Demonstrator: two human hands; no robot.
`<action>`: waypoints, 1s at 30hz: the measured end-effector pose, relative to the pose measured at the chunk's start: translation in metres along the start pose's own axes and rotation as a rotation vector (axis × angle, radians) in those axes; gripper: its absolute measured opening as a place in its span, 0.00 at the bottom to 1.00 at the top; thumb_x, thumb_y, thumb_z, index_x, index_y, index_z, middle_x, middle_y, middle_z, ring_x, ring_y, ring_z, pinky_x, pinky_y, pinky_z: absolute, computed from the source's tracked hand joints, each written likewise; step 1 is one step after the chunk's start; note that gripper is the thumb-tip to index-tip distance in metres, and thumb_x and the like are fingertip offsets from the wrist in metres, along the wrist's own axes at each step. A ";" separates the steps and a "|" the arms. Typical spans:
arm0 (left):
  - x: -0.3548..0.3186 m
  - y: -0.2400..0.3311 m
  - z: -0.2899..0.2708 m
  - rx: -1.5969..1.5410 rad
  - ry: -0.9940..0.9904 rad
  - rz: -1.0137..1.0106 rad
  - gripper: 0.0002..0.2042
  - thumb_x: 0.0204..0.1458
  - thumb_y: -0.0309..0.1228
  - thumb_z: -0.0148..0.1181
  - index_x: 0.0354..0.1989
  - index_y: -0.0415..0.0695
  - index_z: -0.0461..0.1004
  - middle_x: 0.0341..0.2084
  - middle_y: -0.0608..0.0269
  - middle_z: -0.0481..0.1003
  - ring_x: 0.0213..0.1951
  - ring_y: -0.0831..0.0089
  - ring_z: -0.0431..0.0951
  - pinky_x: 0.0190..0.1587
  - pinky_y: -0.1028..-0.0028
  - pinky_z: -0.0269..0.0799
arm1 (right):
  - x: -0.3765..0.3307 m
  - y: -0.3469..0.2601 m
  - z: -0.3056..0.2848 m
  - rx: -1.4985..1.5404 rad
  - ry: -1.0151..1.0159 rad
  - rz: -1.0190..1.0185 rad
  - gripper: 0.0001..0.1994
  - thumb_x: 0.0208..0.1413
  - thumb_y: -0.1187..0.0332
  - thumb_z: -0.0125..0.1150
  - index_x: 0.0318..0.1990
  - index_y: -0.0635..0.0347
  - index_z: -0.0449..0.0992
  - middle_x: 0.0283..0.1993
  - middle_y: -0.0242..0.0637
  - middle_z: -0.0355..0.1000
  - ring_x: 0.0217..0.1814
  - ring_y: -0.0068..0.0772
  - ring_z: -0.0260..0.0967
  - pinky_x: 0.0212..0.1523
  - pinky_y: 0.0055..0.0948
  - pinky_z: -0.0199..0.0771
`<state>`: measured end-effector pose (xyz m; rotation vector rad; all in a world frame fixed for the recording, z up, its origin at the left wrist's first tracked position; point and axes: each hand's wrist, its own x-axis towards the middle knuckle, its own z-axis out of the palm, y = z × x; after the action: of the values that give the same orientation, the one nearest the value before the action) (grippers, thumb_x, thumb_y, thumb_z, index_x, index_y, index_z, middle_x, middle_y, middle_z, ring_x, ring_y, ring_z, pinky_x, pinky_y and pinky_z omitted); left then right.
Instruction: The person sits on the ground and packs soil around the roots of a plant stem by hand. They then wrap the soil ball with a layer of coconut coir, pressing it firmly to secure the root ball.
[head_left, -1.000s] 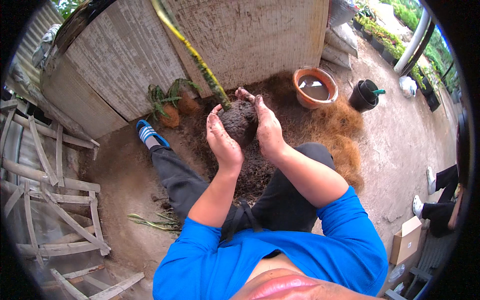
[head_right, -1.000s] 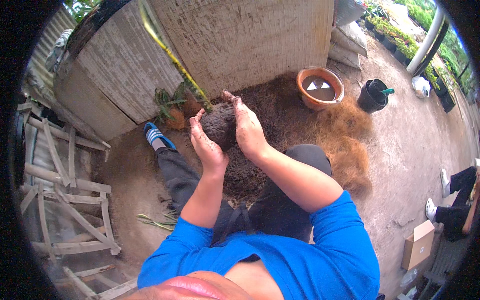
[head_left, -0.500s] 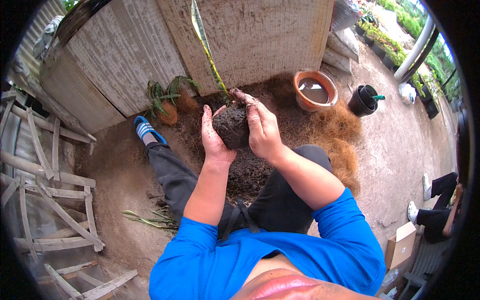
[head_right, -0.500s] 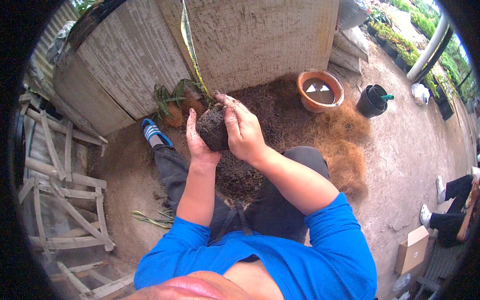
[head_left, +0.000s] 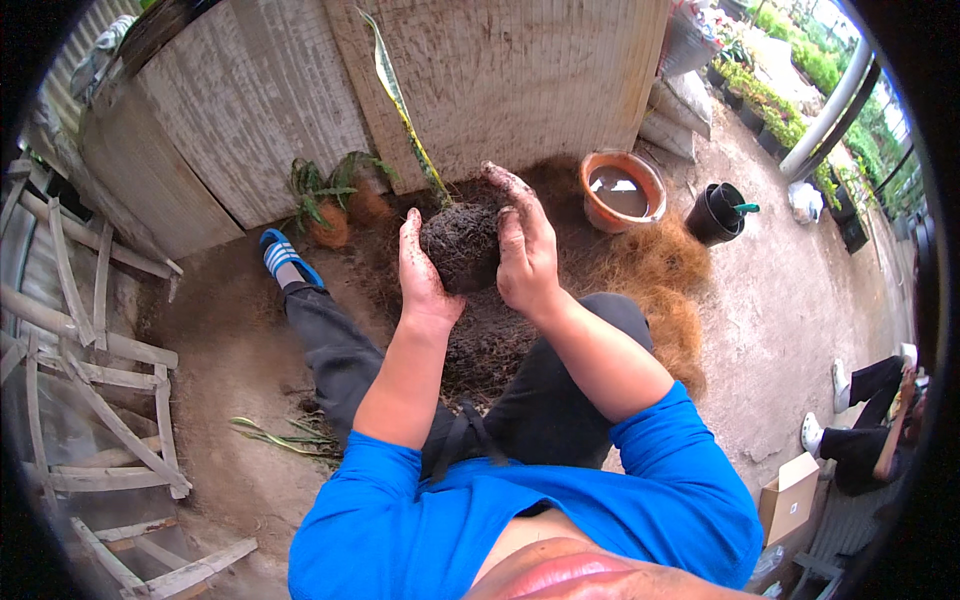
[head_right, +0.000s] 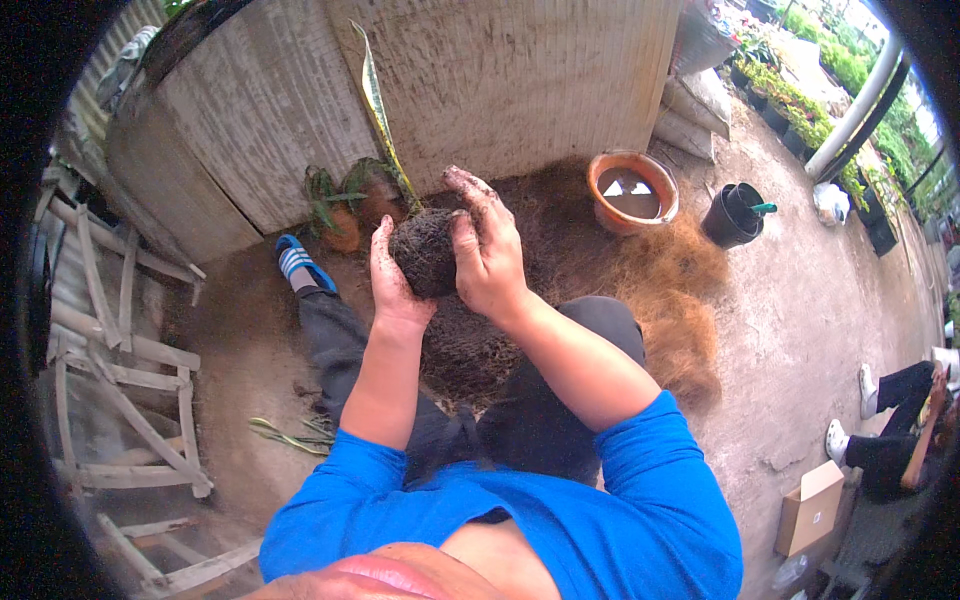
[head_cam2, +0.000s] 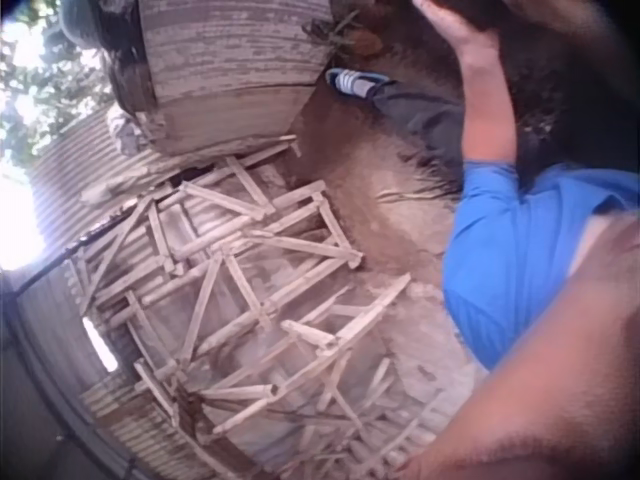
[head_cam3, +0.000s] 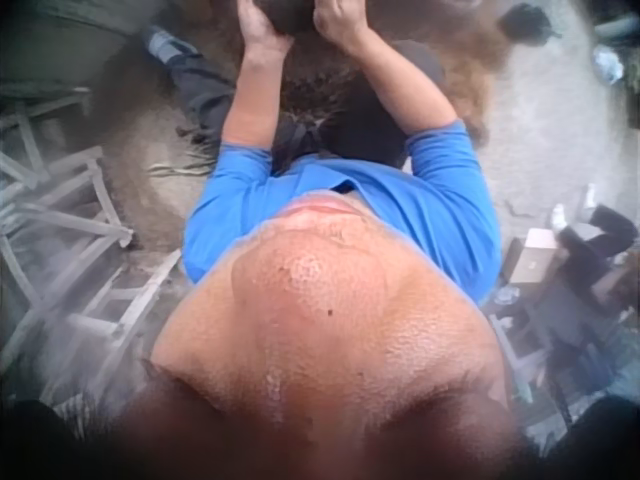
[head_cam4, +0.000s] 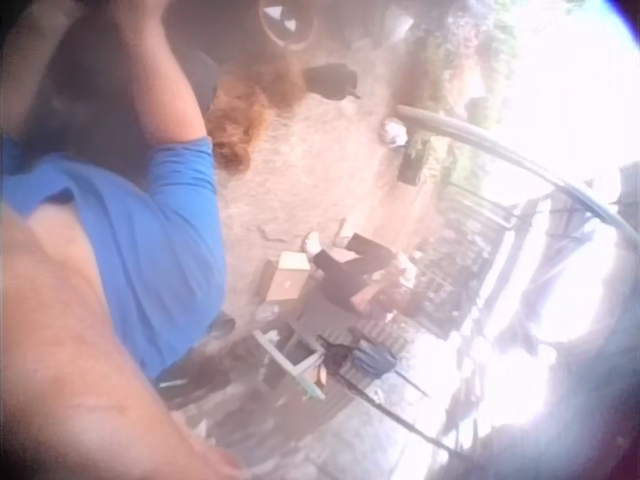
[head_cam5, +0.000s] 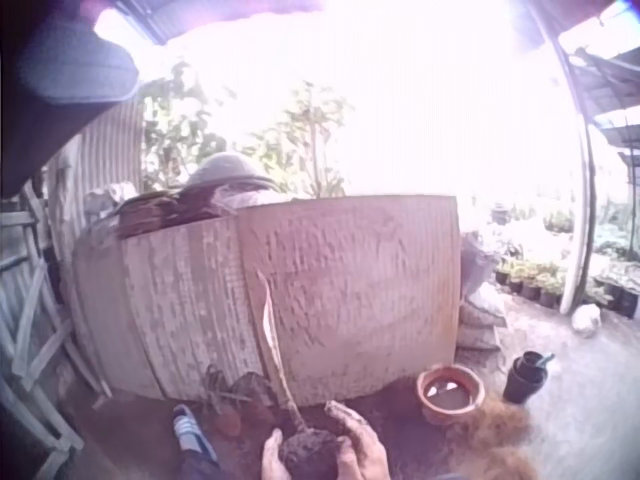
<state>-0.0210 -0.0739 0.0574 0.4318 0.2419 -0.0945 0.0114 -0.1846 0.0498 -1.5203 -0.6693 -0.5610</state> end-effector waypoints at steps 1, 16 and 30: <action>0.001 -0.001 -0.001 0.009 0.007 0.034 0.21 0.55 0.48 0.40 0.39 0.43 0.71 0.35 0.59 0.75 0.36 0.65 0.75 0.43 0.66 0.70 | -0.002 -0.002 0.001 -0.005 -0.017 0.013 0.15 0.56 0.69 0.44 0.49 0.67 0.67 0.51 0.49 0.65 0.56 0.47 0.61 0.57 0.37 0.56; -0.004 -0.015 0.020 0.046 -0.010 0.132 0.19 0.55 0.49 0.43 0.38 0.45 0.69 0.32 0.61 0.74 0.34 0.69 0.74 0.38 0.70 0.71 | -0.005 -0.009 -0.003 0.160 0.116 -0.007 0.11 0.54 0.72 0.46 0.42 0.68 0.71 0.42 0.48 0.69 0.47 0.44 0.66 0.50 0.33 0.63; -0.025 -0.035 0.053 0.143 -0.036 0.300 0.15 0.57 0.44 0.45 0.35 0.44 0.69 0.31 0.64 0.73 0.32 0.73 0.74 0.34 0.73 0.72 | -0.003 -0.027 -0.026 0.190 0.213 -0.124 0.12 0.52 0.70 0.48 0.38 0.69 0.73 0.42 0.48 0.70 0.47 0.43 0.66 0.50 0.34 0.63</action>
<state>-0.0392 -0.1272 0.0964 0.6039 0.1333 0.1753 -0.0086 -0.2107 0.0682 -1.2288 -0.6352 -0.7215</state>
